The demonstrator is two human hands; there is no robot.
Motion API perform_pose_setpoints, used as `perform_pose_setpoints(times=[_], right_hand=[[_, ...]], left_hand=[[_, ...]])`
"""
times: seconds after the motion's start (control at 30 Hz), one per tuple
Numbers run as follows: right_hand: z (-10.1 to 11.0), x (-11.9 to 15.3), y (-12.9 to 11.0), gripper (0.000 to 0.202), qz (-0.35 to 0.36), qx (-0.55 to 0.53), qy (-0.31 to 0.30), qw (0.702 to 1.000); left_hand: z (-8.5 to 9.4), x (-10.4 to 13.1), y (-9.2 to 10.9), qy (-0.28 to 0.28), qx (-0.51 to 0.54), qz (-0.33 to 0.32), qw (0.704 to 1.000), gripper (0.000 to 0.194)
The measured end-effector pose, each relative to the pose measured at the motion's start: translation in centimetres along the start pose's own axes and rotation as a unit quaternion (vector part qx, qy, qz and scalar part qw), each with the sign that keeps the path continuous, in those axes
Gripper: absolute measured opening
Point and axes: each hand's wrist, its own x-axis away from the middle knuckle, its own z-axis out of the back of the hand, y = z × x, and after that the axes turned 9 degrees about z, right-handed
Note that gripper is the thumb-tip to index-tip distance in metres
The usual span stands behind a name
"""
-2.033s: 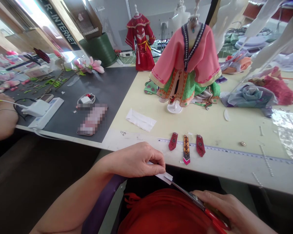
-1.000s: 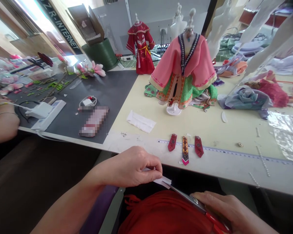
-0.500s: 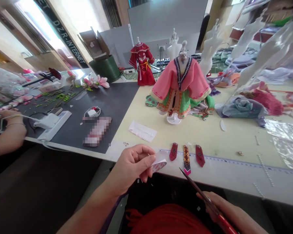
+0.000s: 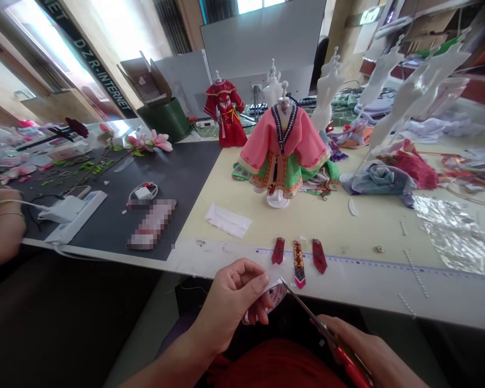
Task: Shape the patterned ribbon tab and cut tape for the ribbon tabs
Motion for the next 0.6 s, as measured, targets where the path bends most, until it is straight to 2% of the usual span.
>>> perform_pose_setpoints(times=[0.23,0.43,0.6], right_hand=[[0.1,-1.1,-1.5,0.059,0.026,0.027,0.051,0.998],[0.2,-1.3,-1.8,0.053,0.005,0.033,0.036,0.999],[0.3,-1.1,-1.6,0.06,0.007,0.023,0.043,0.999]], left_hand=[[-0.4,-0.3,-0.8,-0.004,-0.008,0.003,1.0,0.027],[-0.6,-0.4,-1.0,0.001,-0.015,0.0,1.0,0.027],[-0.8,-0.4,-1.1,0.005,-0.015,0.001,1.0,0.027]])
